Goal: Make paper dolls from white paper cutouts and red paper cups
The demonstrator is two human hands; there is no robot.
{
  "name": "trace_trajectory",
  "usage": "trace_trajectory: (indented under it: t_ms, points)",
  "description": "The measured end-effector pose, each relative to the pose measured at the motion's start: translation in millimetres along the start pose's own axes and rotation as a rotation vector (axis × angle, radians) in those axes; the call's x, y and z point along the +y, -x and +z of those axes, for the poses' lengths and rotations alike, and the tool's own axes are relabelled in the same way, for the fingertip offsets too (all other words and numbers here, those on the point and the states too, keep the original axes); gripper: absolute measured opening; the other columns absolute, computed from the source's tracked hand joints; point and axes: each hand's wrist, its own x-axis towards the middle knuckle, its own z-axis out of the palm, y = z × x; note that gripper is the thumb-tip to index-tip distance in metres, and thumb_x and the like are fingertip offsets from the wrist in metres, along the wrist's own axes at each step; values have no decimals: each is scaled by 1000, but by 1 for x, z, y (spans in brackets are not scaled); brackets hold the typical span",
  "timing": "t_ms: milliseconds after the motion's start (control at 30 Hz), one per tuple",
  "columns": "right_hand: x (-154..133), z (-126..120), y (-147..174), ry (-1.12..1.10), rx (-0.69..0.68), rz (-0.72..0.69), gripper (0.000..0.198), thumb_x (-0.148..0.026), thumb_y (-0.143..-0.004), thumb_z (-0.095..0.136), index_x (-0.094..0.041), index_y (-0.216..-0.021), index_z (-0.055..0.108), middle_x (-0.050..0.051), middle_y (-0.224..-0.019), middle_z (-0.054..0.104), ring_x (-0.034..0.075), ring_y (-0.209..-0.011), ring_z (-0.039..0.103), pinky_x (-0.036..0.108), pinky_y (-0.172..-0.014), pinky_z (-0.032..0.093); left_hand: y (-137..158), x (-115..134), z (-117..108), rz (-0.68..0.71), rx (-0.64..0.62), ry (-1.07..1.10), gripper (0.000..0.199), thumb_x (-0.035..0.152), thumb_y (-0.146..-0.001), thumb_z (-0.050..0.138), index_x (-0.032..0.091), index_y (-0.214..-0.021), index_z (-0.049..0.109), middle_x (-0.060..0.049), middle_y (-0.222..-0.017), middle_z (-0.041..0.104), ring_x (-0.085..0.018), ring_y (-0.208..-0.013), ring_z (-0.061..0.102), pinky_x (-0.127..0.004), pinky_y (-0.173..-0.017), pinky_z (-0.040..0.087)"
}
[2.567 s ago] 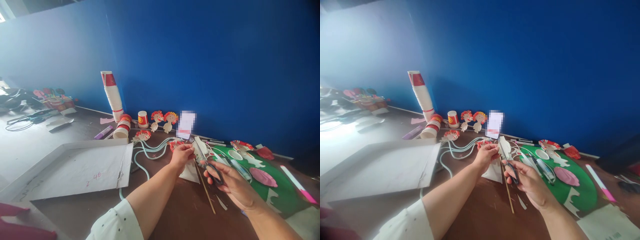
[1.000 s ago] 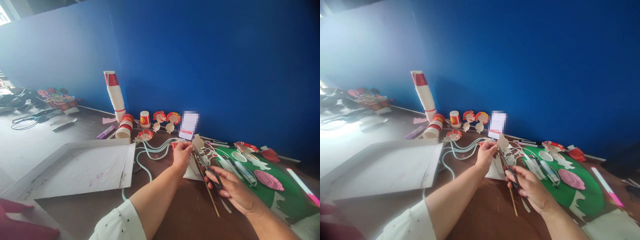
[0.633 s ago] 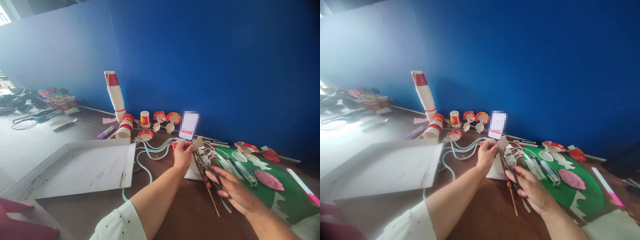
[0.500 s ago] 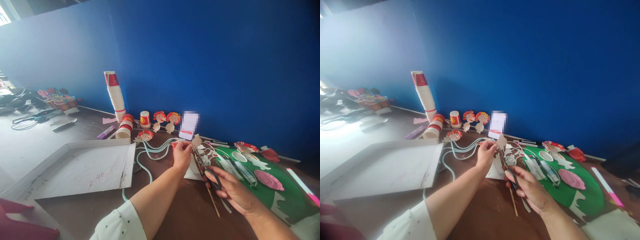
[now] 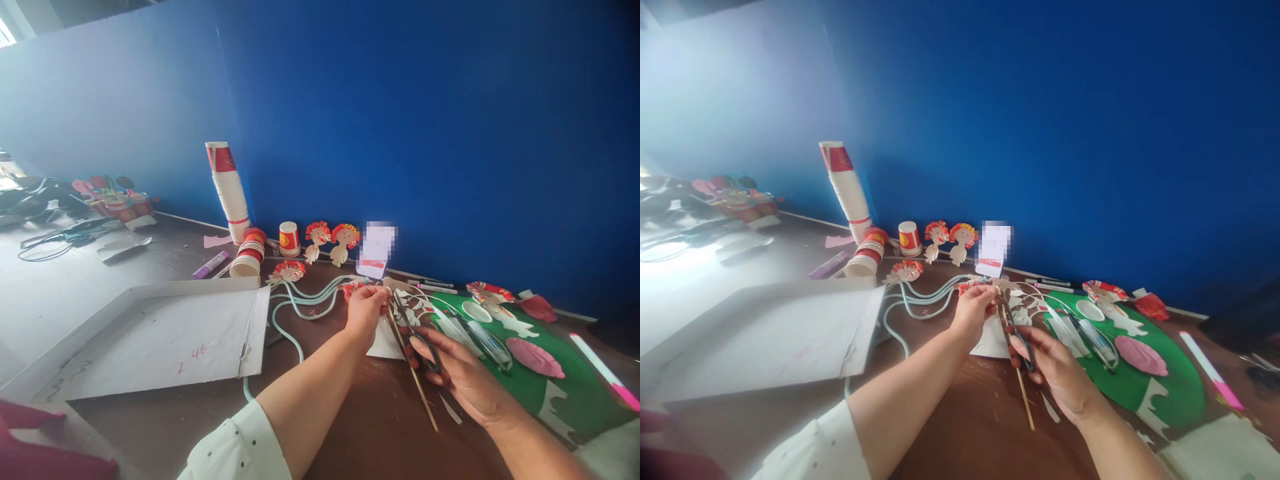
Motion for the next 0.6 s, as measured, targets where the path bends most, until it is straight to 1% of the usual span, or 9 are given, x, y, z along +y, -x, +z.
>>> trace_trajectory:
  t_ms: [133, 267, 333, 433, 500, 600]
  points:
    - [0, -3, 0, 45, 2, -1, 47, -52, -71, 78, -22, -106, 70, 4, -82, 63, 15, -70, 56, 20, -45, 27, 2, 3, 0, -63, -7, 32, 17, 21, -63, 74, 13, -65, 59, 2, -58, 50, -6, -53, 43, -20, -56, 35]
    - [-3, -3, 1, 28, 1, 17, 47, -53, -71, 78, -22, -105, 71, 4, -81, 62, 13, -68, 54, 18, -43, 23, 2, 3, 0, -66, 17, 25, 16, 20, -64, 74, 14, -63, 59, 1, -58, 50, -6, -54, 44, -20, -55, 35]
    - [-5, -3, 2, 13, -4, 19, 46, -53, -70, 78, -21, -103, 72, 4, -80, 62, 12, -68, 54, 18, -42, 22, 1, 2, 0, -48, 33, 5, 16, 19, -64, 74, 14, -62, 59, 1, -60, 52, -7, -56, 46, -21, -57, 37]
    - [-5, -4, 1, -7, -16, 25, 44, -53, -70, 78, -21, -100, 73, 4, -79, 62, 12, -67, 54, 16, -41, 21, -1, 2, -1, -27, 39, -12, 18, 18, -66, 74, 14, -61, 58, -1, -65, 56, -9, -62, 52, -23, -64, 43]
    - [-3, -6, 0, -15, -23, 26, 41, -52, -71, 78, -20, -97, 73, 5, -79, 63, 12, -67, 53, 15, -40, 21, -1, 3, -1, -29, 6, 8, 19, 18, -68, 74, 14, -61, 57, -2, -66, 57, -10, -64, 55, -25, -71, 47]
    - [0, -12, -2, -36, -25, 34, 36, -50, -72, 78, -20, -91, 73, 6, -81, 64, 12, -67, 53, 14, -39, 20, -1, 6, -1, -54, -103, 19, 25, 20, -71, 74, 14, -60, 53, -1, -62, 55, -10, -63, 56, -28, -75, 51]
